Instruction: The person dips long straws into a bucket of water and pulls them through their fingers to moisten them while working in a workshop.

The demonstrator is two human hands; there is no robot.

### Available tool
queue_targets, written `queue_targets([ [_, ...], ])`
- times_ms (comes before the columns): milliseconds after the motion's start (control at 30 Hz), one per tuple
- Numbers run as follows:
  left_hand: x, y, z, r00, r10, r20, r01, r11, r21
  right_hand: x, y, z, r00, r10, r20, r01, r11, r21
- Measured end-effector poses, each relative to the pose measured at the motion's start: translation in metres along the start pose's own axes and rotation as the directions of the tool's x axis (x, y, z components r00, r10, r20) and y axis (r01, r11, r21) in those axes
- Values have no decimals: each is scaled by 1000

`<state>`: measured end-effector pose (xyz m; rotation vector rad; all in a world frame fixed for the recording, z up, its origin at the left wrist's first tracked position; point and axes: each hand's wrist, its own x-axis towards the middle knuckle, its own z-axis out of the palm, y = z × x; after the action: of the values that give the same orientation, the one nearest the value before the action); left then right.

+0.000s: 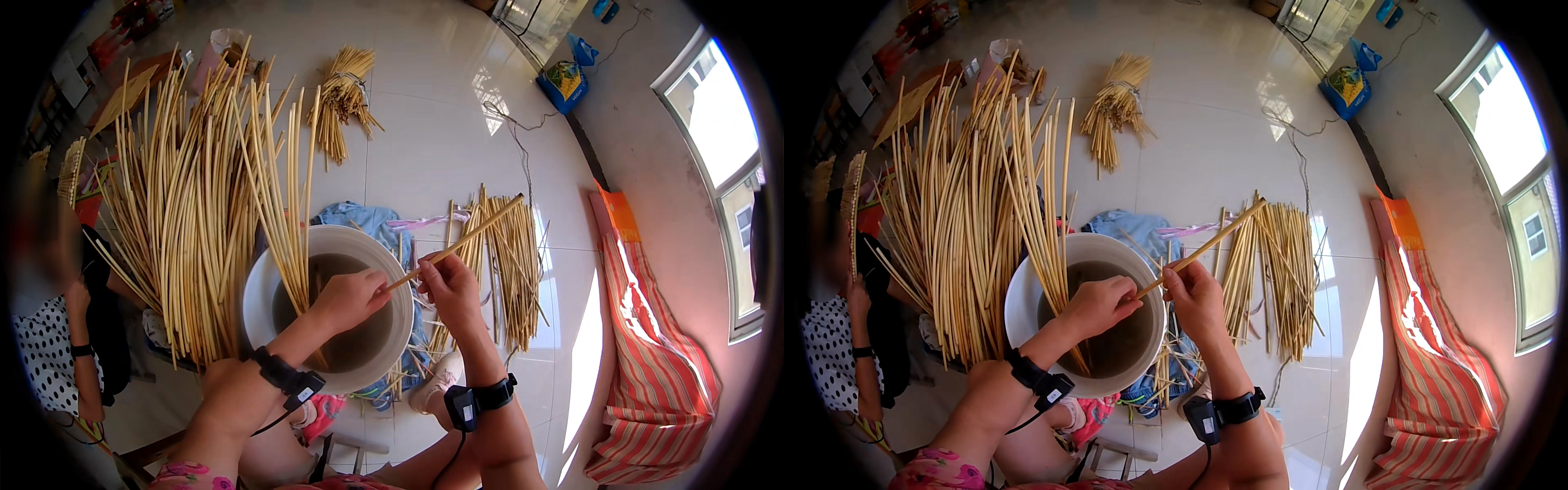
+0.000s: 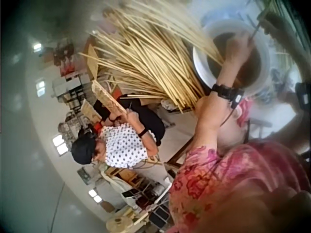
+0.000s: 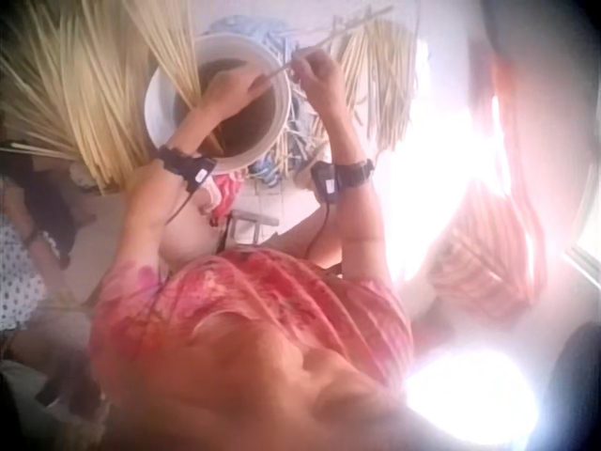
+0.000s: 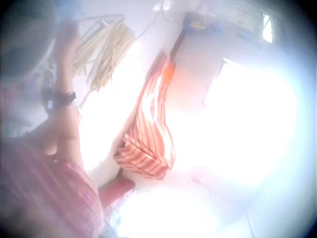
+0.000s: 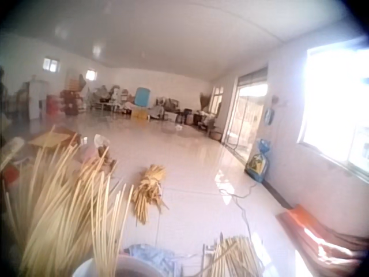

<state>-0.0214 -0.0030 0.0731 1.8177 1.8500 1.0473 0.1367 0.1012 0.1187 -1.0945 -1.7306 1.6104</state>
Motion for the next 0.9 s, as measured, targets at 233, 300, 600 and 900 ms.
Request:
queue_targets([
  [233,4,8,-3,999,34,-42,-37,997,-73,-4,-2,1,997,28,71,-29,1000,13],
  [300,3,5,-2,996,71,-52,-74,996,-57,-4,-3,2,997,29,69,-29,1000,-12],
  [600,-12,-65,54,922,-369,-118,331,909,-252,4,-10,-22,947,-230,-226,212,972,-99],
  [900,-37,-113,79,449,-857,252,879,373,-298,-8,-24,-23,856,-438,-273,378,892,-246],
])
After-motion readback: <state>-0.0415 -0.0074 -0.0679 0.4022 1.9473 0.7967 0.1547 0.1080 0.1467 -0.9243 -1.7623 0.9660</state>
